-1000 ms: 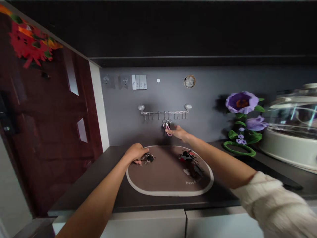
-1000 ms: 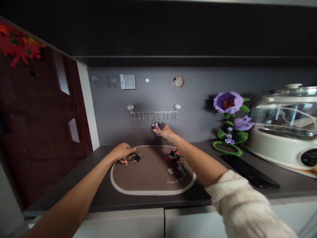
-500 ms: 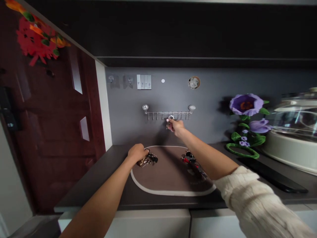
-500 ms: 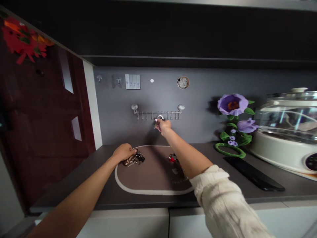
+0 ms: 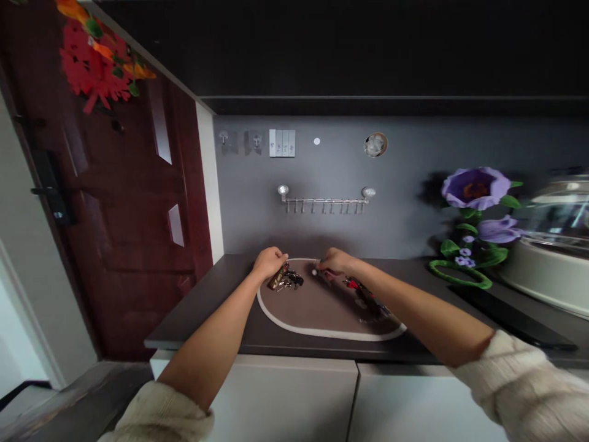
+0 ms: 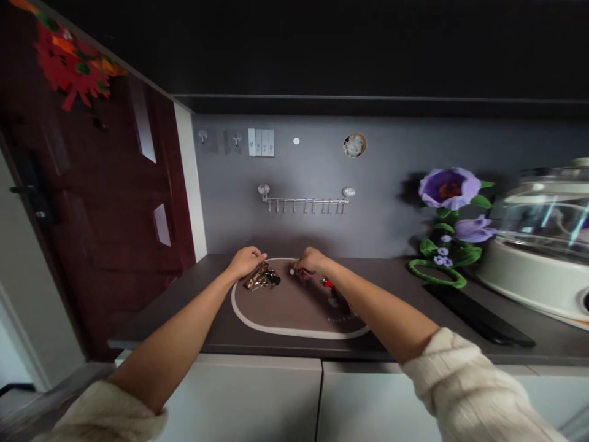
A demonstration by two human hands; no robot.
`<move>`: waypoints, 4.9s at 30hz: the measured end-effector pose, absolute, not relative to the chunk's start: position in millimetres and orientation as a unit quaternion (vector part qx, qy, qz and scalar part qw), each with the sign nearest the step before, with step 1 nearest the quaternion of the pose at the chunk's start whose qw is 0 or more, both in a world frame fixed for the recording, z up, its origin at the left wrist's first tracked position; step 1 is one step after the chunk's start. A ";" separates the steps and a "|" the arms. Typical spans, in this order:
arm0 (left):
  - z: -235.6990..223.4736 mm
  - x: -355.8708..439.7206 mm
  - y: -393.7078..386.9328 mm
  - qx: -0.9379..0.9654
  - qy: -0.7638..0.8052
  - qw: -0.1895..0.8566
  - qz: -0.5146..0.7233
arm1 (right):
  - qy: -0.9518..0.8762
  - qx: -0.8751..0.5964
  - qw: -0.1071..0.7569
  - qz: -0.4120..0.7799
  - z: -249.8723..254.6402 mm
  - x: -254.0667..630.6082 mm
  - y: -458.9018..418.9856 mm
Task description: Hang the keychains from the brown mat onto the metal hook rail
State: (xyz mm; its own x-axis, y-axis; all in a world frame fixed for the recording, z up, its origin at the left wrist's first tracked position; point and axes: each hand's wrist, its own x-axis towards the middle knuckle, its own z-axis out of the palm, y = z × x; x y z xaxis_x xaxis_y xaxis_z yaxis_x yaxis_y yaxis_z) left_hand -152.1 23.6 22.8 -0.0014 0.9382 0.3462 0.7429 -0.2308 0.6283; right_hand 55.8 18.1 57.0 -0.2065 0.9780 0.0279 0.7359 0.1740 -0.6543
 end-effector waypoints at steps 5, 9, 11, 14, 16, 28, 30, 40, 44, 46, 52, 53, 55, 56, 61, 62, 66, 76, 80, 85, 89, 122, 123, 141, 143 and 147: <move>23.8 -148.5 21.4 0.685 0.457 0.328 0.462 | -0.809 -0.559 0.106 0.147 68.3 61.6 6.4; 27.7 -150.6 19.3 0.653 0.346 0.484 0.469 | -0.784 -0.481 0.200 0.337 95.8 71.5 1.0; 29.7 -152.8 19.0 0.628 0.310 0.531 0.477 | -0.738 -0.423 0.265 0.455 96.1 77.4 -0.2; 31.9 -156.4 18.9 0.596 0.297 0.577 0.472 | -0.665 -0.372 0.341 0.551 82.6 84.5 1.9; 32.4 -158.5 18.9 0.576 0.314 0.596 0.463 | -0.631 -0.379 0.365 0.570 71.1 87.4 4.9; 32.2 -162.8 20.9 0.555 0.333 0.615 0.450 | -0.597 -0.392 0.384 0.585 53.9 81.3 8.0; 32.3 -162.3 22.7 0.562 0.348 0.591 0.464 | -0.593 -0.393 0.395 0.582 56.3 75.2 10.4; 13.1 -156.2 39.6 0.676 0.533 0.176 0.477 | -0.578 -0.450 0.472 0.490 48.7 24.0 31.1; 7.1 -155.2 41.6 0.726 0.562 0.099 0.383 | -0.633 -0.499 0.439 0.398 30.7 7.1 40.6; 5.1 -154.6 42.5 0.739 0.568 0.085 0.352 | -0.676 -0.515 0.409 0.333 21.3 3.5 44.5; 2.1 -152.2 44.7 0.734 0.587 0.075 0.334 | -0.777 -0.532 0.296 0.159 10.3 4.8 46.2; 2.2 -152.0 44.5 0.729 0.589 0.081 0.340 | -0.787 -0.530 0.280 0.144 10.6 5.0 45.4; 3.1 -151.7 43.0 0.719 0.593 0.095 0.350 | -0.802 -0.527 0.256 0.120 11.5 4.9 43.8; 3.8 -151.8 41.8 0.715 0.594 0.100 0.356 | -0.806 -0.527 0.247 0.110 11.7 4.7 43.3; 7.2 -153.5 36.7 0.700 0.583 0.129 0.392 | -0.814 -0.527 0.234 0.073 10.5 3.8 43.9; 7.5 -153.9 36.6 0.696 0.579 0.136 0.402 | -0.814 -0.528 0.234 0.068 10.3 3.6 44.1; 7.8 -154.5 37.9 0.673 0.559 0.188 0.447 | -0.807 -0.537 0.238 0.062 10.9 2.4 43.5; 14.2 -152.9 34.2 0.649 0.482 0.323 0.491 | -0.795 -0.532 0.277 0.094 12.5 2.1 43.1; 15.4 -154.7 34.8 0.673 0.460 0.300 0.496 | -0.779 -0.527 0.314 0.126 10.2 2.9 47.7; 17.8 -156.4 34.3 0.690 0.439 0.288 0.498 | -0.747 -0.501 0.386 0.203 10.5 2.4 45.6; 21.3 -155.5 32.0 0.686 0.421 0.285 0.520 | -0.718 -0.453 0.440 0.294 14.9 0.1 39.7; 29.0 -145.2 29.5 0.500 0.322 0.425 0.683 | -0.692 -0.331 0.558 0.317 31.6 -5.7 37.6; 29.1 -145.9 29.7 0.491 0.333 0.419 0.688 | -0.687 -0.331 0.560 0.323 35.8 -6.2 37.8; 12.2 -159.4 56.7 0.497 0.507 0.233 0.665 | -0.473 -0.372 0.627 0.495 109.2 -57.7 82.2; 11.9 -160.2 57.6 0.496 0.514 0.224 0.663 | -0.444 -0.384 0.641 0.494 108.7 -61.7 87.3; 10.4 -161.2 59.7 0.496 0.526 0.208 0.658 | -0.409 -0.389 0.658 0.499 106.5 -65.5 95.2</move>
